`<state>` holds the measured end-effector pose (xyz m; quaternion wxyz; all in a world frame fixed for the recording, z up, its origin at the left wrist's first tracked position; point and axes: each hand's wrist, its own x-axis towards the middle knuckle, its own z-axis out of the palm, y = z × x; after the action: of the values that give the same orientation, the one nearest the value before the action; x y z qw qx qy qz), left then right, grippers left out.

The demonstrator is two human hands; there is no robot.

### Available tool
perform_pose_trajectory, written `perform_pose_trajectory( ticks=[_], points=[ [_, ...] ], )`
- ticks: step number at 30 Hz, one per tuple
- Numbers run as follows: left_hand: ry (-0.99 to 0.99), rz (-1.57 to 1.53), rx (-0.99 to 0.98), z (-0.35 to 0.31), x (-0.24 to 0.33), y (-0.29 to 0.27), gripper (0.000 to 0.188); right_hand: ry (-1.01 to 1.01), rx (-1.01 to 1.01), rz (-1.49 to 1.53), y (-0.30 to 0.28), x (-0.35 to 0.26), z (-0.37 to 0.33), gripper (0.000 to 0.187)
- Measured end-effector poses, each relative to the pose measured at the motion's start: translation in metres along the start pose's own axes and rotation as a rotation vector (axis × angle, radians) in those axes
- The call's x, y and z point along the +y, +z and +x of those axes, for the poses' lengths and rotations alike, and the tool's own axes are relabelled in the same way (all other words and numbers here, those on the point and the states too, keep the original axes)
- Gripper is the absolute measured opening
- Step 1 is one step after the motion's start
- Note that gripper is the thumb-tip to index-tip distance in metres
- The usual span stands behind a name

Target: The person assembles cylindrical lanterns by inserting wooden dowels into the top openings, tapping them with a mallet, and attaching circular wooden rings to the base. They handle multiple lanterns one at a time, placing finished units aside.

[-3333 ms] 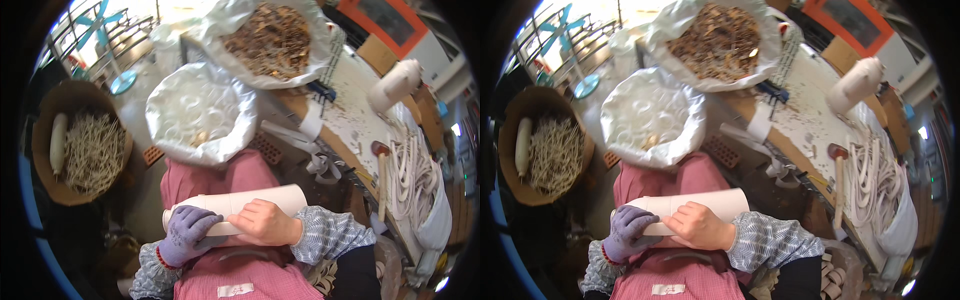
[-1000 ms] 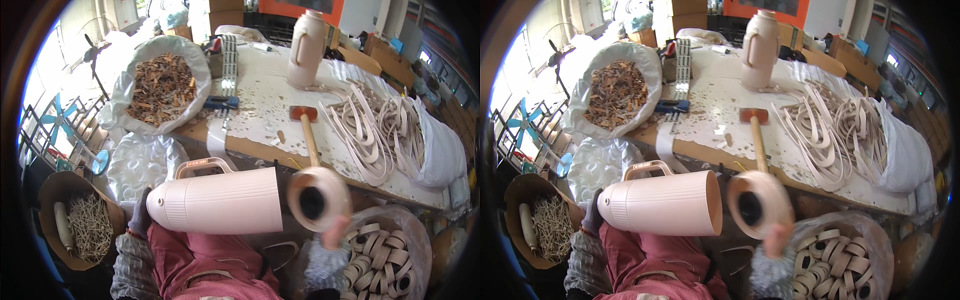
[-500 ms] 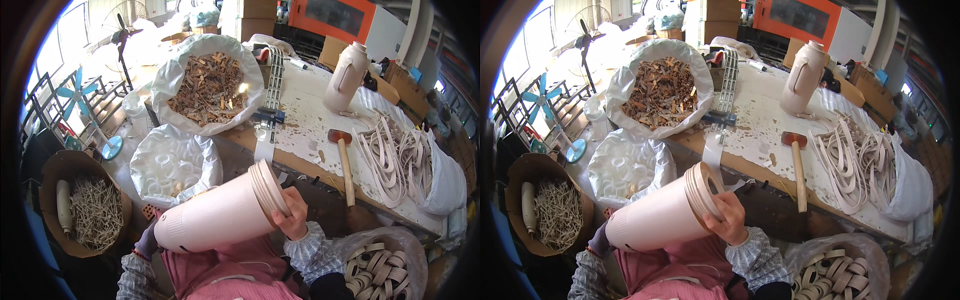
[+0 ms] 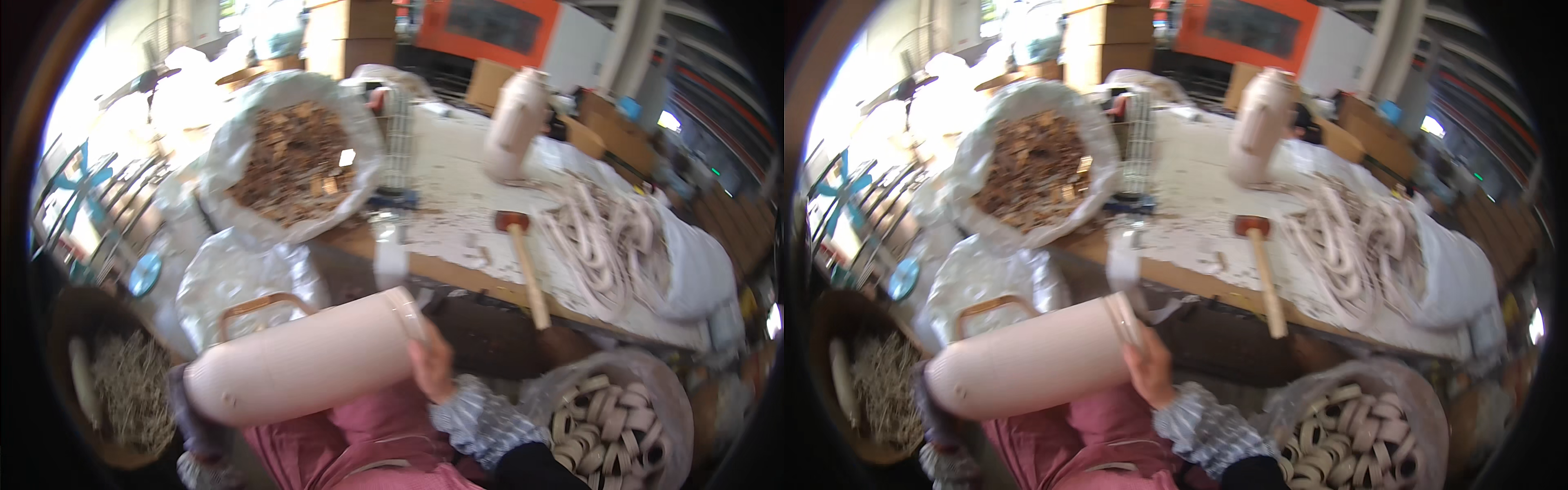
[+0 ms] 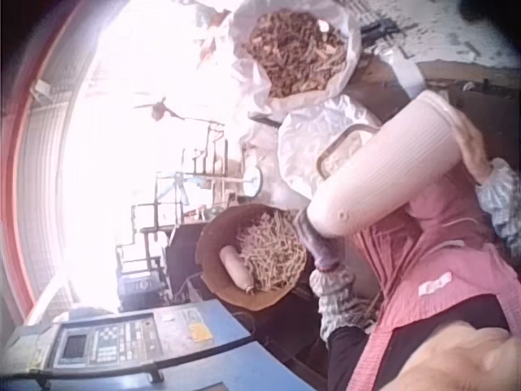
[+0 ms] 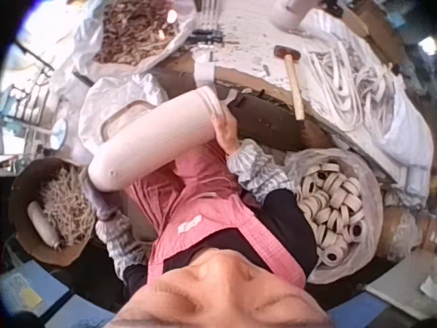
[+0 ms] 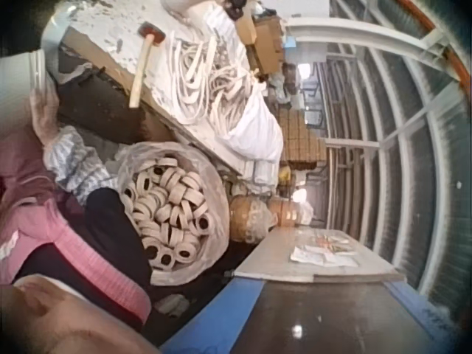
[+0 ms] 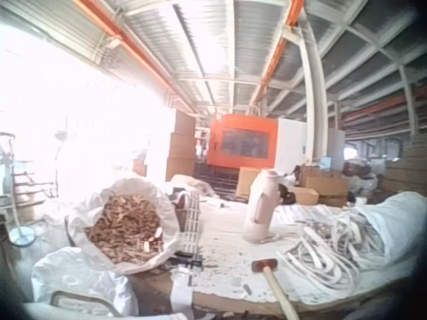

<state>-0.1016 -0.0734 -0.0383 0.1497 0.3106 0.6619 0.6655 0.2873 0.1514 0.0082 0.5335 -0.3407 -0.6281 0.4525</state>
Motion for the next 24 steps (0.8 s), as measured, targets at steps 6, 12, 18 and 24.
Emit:
perform_pose_trajectory(
  ticks=[6,12,18,24],
  points=[
    [1.063,0.727,-0.445,-0.042,0.26,0.097,0.041,1.035,-0.503,0.756,0.036,0.12,-0.021,0.046],
    [1.012,0.768,-0.131,-0.019,0.193,0.027,0.031,0.667,-0.35,0.733,0.063,0.084,0.026,0.035],
    [0.324,-0.009,0.153,-0.039,0.035,0.038,0.02,0.013,-0.218,0.051,0.027,0.021,0.061,0.026],
    [-0.538,-0.576,-0.188,-0.103,-0.025,0.023,0.056,-0.661,-0.387,-0.26,0.031,-0.052,0.044,0.038]
  ],
)
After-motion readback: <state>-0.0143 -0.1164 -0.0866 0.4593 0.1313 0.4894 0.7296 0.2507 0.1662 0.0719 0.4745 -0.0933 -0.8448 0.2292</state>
